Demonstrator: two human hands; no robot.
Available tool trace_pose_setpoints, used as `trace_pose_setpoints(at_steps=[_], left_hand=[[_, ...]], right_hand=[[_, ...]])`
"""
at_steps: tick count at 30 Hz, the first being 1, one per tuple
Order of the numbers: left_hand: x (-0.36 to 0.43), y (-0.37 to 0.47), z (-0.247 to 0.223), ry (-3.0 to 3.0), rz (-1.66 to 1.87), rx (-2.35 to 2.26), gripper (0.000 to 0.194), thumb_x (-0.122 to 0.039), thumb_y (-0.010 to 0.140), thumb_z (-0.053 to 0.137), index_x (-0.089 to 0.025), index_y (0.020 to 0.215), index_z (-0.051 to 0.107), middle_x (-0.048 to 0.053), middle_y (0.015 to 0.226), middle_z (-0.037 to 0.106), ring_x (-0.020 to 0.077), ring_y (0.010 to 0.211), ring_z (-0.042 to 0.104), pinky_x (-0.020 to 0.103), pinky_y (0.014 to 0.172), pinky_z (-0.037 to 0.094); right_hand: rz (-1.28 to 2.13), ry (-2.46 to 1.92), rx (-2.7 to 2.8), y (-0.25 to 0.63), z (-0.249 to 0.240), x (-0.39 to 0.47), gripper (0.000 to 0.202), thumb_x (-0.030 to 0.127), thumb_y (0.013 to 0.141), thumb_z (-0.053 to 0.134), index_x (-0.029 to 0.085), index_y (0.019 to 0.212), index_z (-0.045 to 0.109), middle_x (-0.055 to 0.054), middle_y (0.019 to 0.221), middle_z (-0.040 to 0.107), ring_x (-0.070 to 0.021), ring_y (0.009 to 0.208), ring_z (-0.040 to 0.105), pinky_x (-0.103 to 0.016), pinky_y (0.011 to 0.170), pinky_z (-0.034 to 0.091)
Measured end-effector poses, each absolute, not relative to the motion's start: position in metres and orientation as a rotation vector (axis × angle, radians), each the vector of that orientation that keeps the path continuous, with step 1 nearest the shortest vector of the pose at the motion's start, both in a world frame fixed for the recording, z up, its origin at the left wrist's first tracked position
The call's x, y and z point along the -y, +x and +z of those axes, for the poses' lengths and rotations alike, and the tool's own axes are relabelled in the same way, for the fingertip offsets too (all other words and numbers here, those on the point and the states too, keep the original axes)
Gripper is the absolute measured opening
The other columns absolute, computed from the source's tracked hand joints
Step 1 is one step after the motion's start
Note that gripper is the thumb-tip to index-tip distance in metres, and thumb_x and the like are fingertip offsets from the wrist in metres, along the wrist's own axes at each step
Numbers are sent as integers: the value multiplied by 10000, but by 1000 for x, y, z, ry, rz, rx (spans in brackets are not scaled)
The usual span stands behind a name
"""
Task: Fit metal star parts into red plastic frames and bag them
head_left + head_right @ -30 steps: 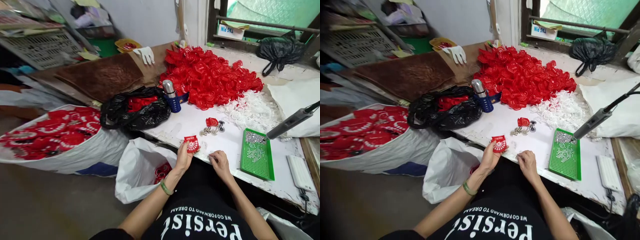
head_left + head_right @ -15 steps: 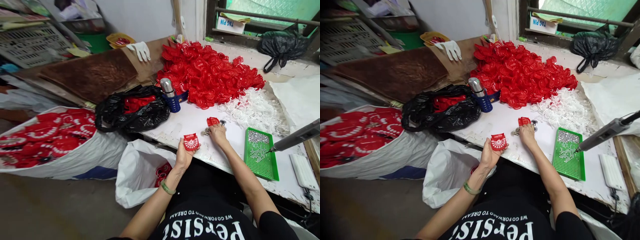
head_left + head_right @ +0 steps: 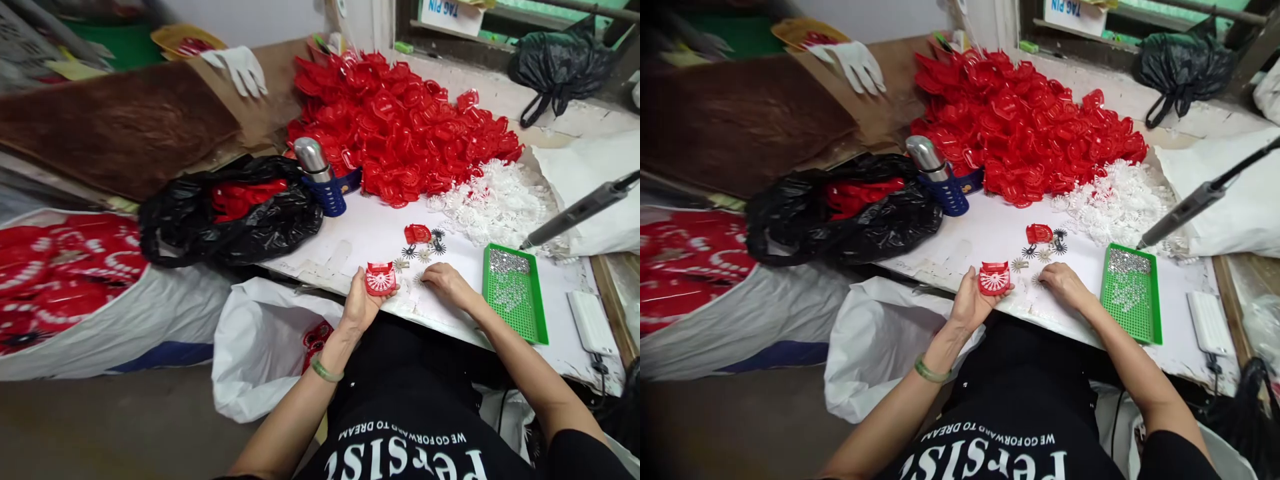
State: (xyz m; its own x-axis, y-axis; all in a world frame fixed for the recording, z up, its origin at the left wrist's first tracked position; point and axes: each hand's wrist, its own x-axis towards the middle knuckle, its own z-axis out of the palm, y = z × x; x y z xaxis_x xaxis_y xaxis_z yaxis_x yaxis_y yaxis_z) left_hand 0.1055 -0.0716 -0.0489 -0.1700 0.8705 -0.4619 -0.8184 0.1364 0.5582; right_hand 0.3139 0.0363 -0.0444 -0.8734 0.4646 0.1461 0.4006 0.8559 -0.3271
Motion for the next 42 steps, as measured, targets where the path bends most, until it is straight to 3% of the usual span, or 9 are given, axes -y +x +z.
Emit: trace_pose_setpoints(at_steps=[4,9,12,18,23,27,30,32,42], left_hand=[[72,110,-51,92,1461,-908,451,-393,1000,277,-92,980,612,111,745,709,198,625,698,297,591,556],[73,114,-58,153,1481,-932,417,-394,988,332,-83,1006,610,114,770,713,198,626,699,298,590,561],[74,115,-60,176,1506,-958,395,-421,967,397,-89,1034,601,113,797,717,201,635,700,303,593,564],[75,117,-56,182,1477,-968,464,-456,987,350,-84,984,628,131,787,713,201,630,687,306,590,555],[74,130,-49,234,1434,-868,516,-519,976,356,-96,1066,638,141,879,721,198,681,683,296,590,539],[76,137,-46,272,1408,-848,404,-457,947,444,-114,1069,619,105,900,711,186,667,674,297,588,538],[79,137,-45,329,1397,-880,235,-257,822,606,-121,1014,603,75,888,695,187,697,676,306,613,548],[81,137,-46,378,1393,-911,275,-158,737,657,-128,1001,588,62,914,687,184,733,680,308,636,556],[82,142,-41,491,1312,-917,380,-217,735,757,-112,1045,564,105,933,694,217,748,712,294,647,561]], right_hand=[[417,-917,2699,321,-42,-28,297,222,969,420,162,1180,620,-143,1211,624,-234,1107,592,-384,932,485],[447,-1424,2654,305,-41,-20,363,375,949,497,152,1216,599,-130,1079,635,-244,982,610,-348,845,472],[431,-1496,2648,297,-48,-16,265,337,933,531,176,1116,633,-120,1059,625,-234,980,593,-324,819,447],[890,-1273,2235,302,-57,-17,129,250,880,581,181,963,652,-50,903,672,-170,835,610,-304,784,463],[1177,-969,2119,286,-26,-14,137,239,825,655,184,943,697,-27,877,719,-149,807,648,-276,751,488],[966,-942,2357,268,-9,-12,75,184,807,697,198,860,748,-31,831,727,-154,795,620,-279,756,453],[821,-954,2466,261,-12,-14,97,185,820,695,209,883,766,-35,784,730,-173,804,597,-288,759,439],[771,-909,2519,260,-17,-16,112,188,835,683,213,903,769,-38,821,747,-185,827,595,-304,794,438],[793,-739,2673,266,-4,-28,130,137,855,641,192,902,749,-49,868,751,-184,851,630,-302,815,442]])
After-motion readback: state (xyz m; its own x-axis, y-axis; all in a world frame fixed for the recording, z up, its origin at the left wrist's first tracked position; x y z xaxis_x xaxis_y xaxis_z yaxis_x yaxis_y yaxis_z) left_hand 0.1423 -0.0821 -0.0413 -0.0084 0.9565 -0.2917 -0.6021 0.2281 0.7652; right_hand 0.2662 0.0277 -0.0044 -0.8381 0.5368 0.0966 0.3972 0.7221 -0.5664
